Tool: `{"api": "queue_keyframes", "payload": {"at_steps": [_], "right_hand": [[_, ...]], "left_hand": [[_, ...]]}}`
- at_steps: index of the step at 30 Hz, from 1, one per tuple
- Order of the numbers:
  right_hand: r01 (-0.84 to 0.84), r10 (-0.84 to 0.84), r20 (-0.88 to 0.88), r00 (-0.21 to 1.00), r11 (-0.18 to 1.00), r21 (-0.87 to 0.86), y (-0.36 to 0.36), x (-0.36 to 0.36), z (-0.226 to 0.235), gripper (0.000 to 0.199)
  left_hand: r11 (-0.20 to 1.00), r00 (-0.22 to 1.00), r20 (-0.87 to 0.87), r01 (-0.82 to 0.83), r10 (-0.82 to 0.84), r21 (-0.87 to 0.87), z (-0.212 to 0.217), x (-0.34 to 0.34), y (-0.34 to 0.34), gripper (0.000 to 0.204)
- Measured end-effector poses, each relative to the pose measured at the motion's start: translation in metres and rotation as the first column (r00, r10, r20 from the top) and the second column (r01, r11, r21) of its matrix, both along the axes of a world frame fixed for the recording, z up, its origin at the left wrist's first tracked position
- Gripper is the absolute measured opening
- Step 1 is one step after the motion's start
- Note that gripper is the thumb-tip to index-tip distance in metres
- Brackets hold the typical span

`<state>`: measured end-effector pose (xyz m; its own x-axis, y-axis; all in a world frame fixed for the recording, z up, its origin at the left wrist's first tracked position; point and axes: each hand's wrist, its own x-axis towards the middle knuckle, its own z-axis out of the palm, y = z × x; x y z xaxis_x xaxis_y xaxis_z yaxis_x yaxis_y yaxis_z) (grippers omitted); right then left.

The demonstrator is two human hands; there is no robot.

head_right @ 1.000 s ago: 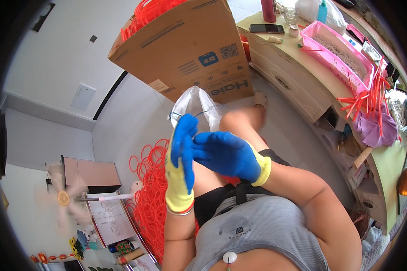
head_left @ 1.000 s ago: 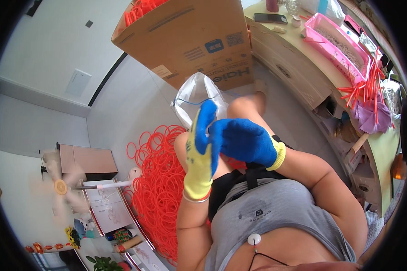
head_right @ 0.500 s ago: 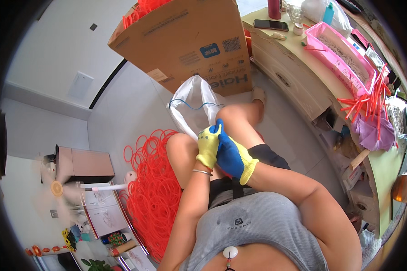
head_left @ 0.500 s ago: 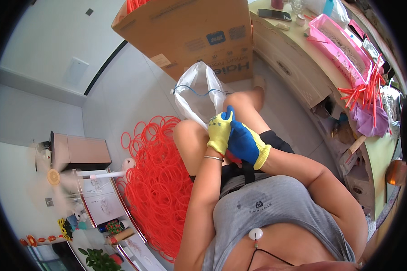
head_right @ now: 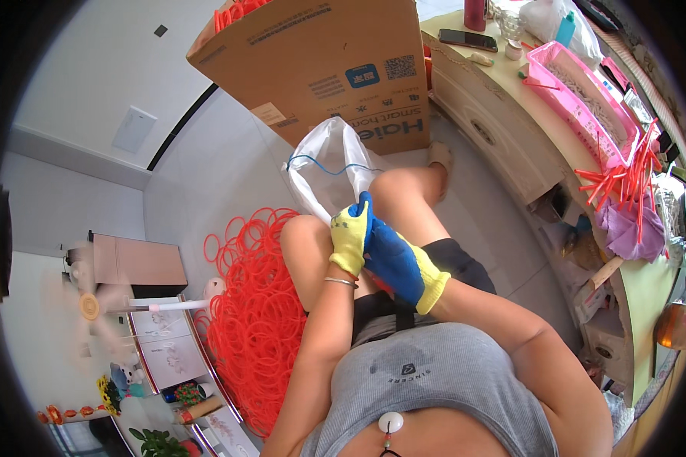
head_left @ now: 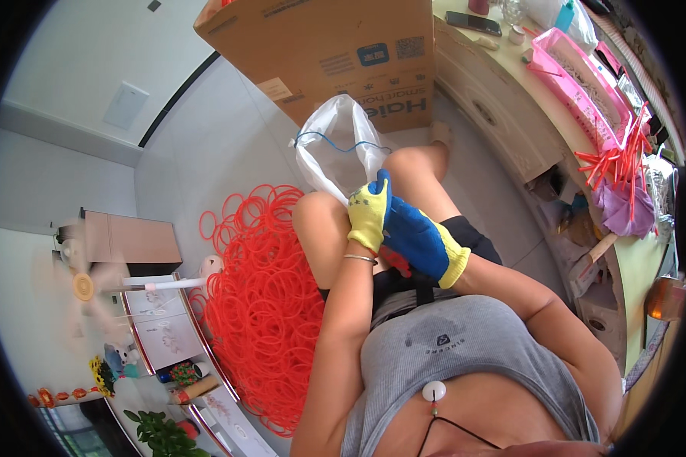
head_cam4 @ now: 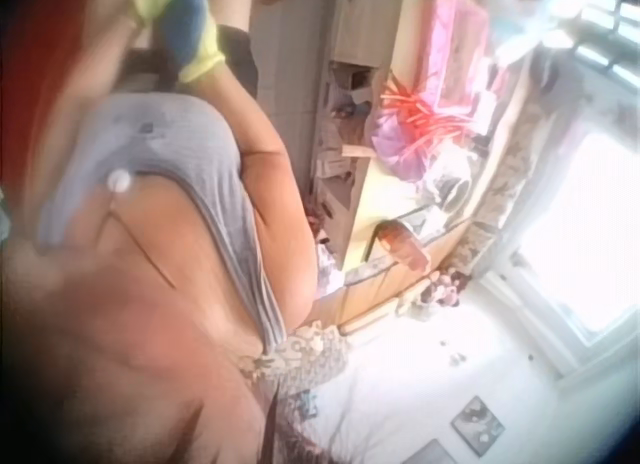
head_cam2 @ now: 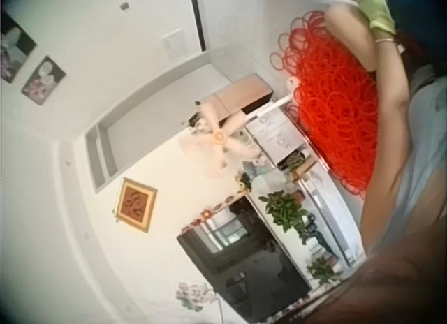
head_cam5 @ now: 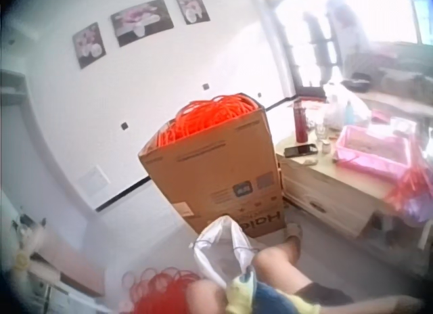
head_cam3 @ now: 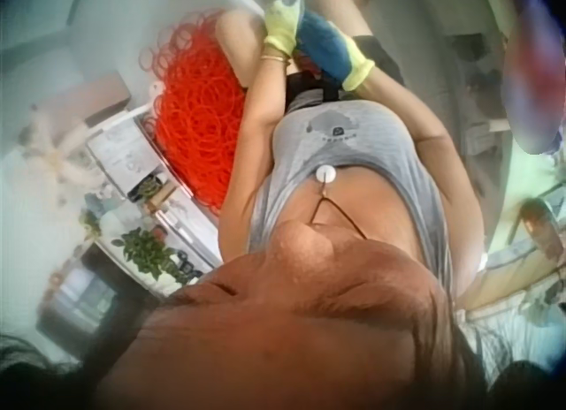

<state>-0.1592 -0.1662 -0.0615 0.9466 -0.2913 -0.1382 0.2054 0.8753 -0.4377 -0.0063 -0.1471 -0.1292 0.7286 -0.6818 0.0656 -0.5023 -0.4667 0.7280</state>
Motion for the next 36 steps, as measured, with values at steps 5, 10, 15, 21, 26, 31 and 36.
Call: {"api": "queue_keyframes", "payload": {"at_steps": [5,10,15,21,26,31,36], "right_hand": [[0.026,-0.028,0.107,0.994,0.999,0.02,-0.003,-0.002,0.008,0.043],[-0.126,0.095,-0.083,0.992,0.754,-0.645,-0.025,-0.005,0.013,0.034],[-0.076,0.099,0.185,0.978,0.989,-0.127,0.001,0.014,-0.017,0.041],[-0.119,0.103,-0.135,0.985,0.985,-0.123,0.004,0.004,0.007,0.042],[-0.157,-0.184,-0.271,0.945,0.472,-0.868,-0.011,-0.001,0.003,0.025],[-0.333,0.191,-0.511,0.838,0.921,-0.201,0.001,-0.003,-0.025,0.04],[-0.418,0.153,-0.541,0.827,0.811,-0.409,0.0,-0.008,-0.021,0.046]], "left_hand": [[0.99,0.991,-0.135,-0.042,0.024,-0.133,0.034,-0.001,0.006,0.054],[0.893,0.984,-0.171,-0.033,-0.049,-0.448,0.041,-0.003,0.019,0.036],[0.973,0.973,0.23,0.042,0.012,-0.229,0.053,-0.008,0.017,0.03],[0.965,0.948,-0.287,-0.191,0.134,-0.179,0.058,0.001,0.023,0.045],[0.85,0.918,-0.395,-0.182,-0.033,-0.494,0.075,-0.024,0.02,0.038],[0.941,0.999,0.043,0.018,-0.004,-0.338,0.047,-0.002,0.014,0.037],[0.972,0.952,-0.271,-0.188,0.145,-0.14,0.037,0.011,0.017,0.044]]}}
